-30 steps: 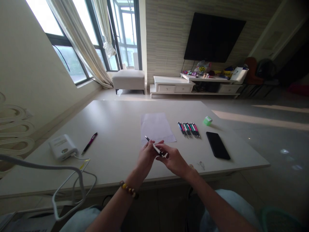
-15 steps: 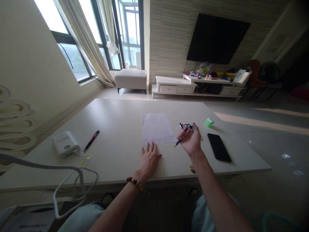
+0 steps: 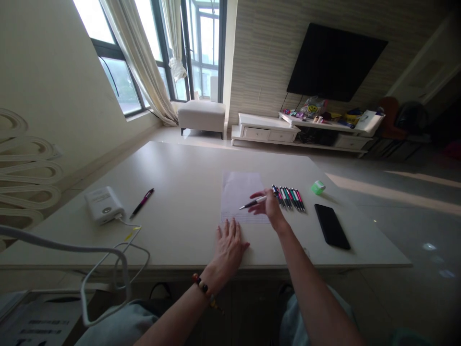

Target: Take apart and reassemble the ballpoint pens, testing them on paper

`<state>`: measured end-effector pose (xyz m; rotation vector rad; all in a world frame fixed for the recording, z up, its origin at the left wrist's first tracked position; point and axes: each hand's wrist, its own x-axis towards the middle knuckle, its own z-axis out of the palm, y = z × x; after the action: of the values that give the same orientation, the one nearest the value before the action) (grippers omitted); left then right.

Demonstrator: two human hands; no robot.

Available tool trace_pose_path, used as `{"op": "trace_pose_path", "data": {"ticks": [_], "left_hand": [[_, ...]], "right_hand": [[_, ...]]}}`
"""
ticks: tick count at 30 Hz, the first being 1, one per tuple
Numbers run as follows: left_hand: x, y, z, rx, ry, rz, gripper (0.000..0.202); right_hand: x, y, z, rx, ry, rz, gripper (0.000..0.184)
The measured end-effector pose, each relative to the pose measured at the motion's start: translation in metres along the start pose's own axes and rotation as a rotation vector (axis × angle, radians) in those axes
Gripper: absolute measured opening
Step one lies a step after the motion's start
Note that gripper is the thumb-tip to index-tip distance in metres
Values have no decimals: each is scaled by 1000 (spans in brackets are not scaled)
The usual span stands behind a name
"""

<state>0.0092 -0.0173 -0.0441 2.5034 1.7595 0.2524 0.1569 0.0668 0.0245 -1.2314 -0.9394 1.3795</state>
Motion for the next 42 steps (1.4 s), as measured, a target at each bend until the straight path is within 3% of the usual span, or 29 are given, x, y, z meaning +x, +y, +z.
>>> {"op": "trace_pose_path", "data": {"ticks": [2, 7, 11, 18, 21, 26, 42], "left_hand": [[-2, 1, 1, 8, 13, -17, 59], [-3, 1, 7, 23, 13, -9, 59], [-4, 2, 10, 29, 35, -7, 58], [-6, 1, 10, 21, 64, 4, 59], [-7, 2, 10, 19, 50, 11, 58], [-7, 2, 11, 14, 61, 14, 56], [-7, 4, 4, 2, 29, 14, 57]], "right_hand": [[3, 11, 11, -131, -74, 70, 45], [17, 40, 33, -201, -49, -137, 30], [26, 54, 43, -179, -57, -114, 34], [32, 77, 50, -314, 24, -213, 23], [33, 86, 50, -405, 135, -297, 20], [35, 92, 49, -621, 246, -389, 18], [35, 96, 52, -679, 235, -414, 18]]}}
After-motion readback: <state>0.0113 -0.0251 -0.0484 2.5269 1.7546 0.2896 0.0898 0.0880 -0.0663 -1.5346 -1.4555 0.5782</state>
